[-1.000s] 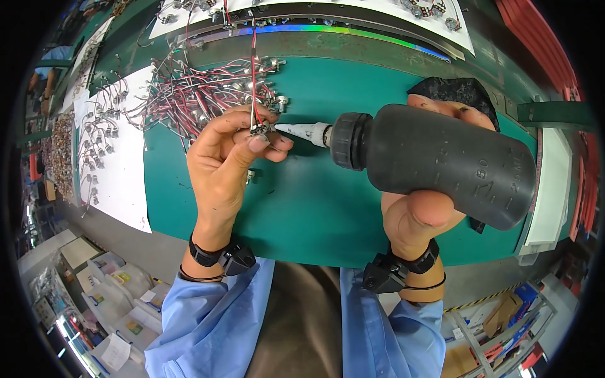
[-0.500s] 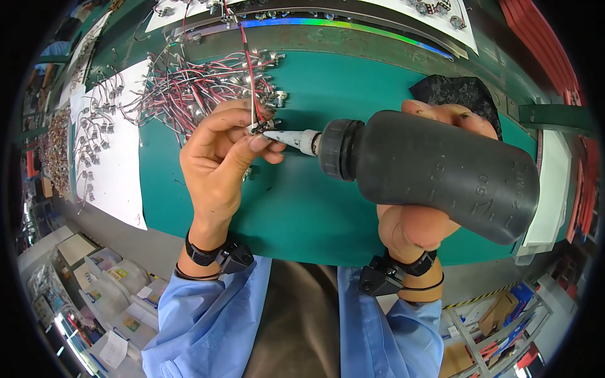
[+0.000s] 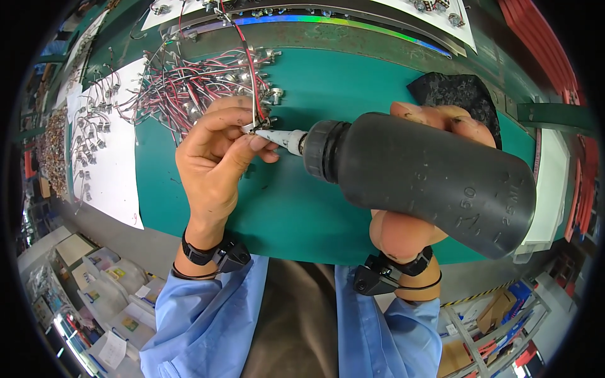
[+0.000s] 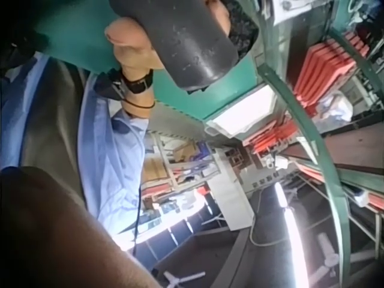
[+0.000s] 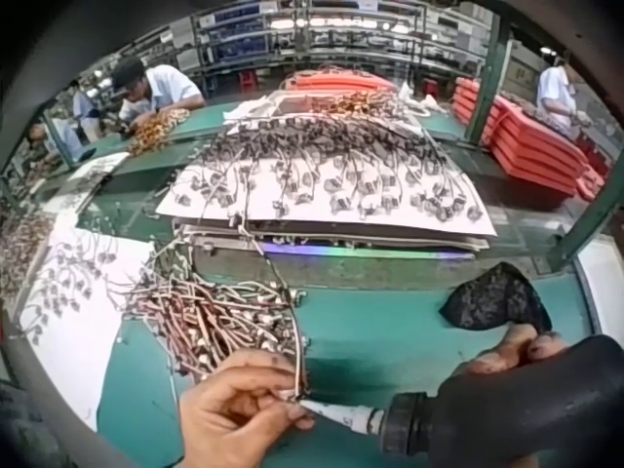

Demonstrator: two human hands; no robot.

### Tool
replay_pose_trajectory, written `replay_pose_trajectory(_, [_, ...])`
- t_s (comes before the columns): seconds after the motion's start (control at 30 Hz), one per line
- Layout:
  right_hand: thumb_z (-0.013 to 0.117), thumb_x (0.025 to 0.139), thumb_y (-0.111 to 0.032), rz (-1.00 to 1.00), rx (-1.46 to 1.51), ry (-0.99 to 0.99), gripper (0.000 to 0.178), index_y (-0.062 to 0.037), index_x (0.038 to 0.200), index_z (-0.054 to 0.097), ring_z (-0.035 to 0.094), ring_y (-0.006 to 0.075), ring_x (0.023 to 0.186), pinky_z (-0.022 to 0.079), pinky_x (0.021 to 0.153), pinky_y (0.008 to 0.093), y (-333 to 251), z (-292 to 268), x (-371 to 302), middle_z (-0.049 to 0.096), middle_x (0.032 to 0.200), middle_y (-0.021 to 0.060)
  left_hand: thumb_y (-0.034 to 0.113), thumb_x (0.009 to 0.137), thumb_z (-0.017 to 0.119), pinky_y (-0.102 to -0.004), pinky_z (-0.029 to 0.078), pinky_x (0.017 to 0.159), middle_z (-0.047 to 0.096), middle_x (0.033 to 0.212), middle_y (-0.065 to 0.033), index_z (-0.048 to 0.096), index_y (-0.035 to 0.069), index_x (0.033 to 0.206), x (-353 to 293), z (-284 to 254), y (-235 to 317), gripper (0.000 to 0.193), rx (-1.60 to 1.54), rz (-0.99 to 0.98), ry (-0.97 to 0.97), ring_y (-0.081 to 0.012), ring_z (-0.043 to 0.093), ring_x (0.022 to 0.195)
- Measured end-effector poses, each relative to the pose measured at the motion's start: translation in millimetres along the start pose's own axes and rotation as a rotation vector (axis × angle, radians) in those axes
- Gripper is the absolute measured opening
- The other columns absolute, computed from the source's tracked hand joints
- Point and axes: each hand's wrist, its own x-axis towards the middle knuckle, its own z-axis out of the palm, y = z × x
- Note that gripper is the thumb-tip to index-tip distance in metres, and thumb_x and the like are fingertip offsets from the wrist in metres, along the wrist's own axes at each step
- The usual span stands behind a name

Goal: The person picks up a wire assembly by hand, applies glue to the base of the component using a squeeze bottle, and sets it aside. This process is repeated with additional assemblies, occasionally wiping the glue bottle tip with a cloth.

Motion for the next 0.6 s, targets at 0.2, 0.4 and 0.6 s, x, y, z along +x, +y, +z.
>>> replay_pose_trajectory(0.2, [0.046, 0.067, -0.067, 0.018, -0.009, 0.026, 0.085, -0.0029, 0.121, 0.034, 0.046, 0.0238, 0.102, 0.035, 0.089, 0.0349, -3, 5, 1, 0.044, 0.109, 0.0140, -0.015, 0.072, 0.049, -0.0222, 0.053, 0.063, 0.046, 0.101, -0.0148, 0.053, -0.010, 0.091, 0, 1, 2, 0.020, 0.044, 0.006, 0.010, -0.0161, 0.058, 0.077])
replay_pose_trajectory(0.4, [0.047, 0.067, -0.067, 0.054, -0.081, 0.036, 0.086, -0.0022, 0.121, 0.033, 0.046, 0.0236, 0.102, 0.036, 0.089, 0.0349, -5, 5, 1, 0.045, 0.108, 0.0137, -0.015, 0.071, 0.050, -0.0219, 0.053, 0.064, 0.046, 0.100, -0.0145, 0.054, -0.010, 0.089, 0, 1, 2, 0.019, 0.083, 0.031, 0.014, -0.0154, 0.057, 0.078])
replay_pose_trajectory(0.6, [0.046, 0.067, -0.067, -0.050, -0.050, -0.104, 0.086, -0.0019, 0.121, 0.033, 0.046, 0.0234, 0.103, 0.036, 0.089, 0.0347, 1, -4, 5, 0.048, 0.106, 0.0126, -0.014, 0.069, 0.051, -0.0218, 0.052, 0.064, 0.048, 0.098, -0.0143, 0.055, -0.009, 0.088, 0, 2, 2, 0.020, 0.146, 0.091, 0.033, -0.0151, 0.056, 0.079])
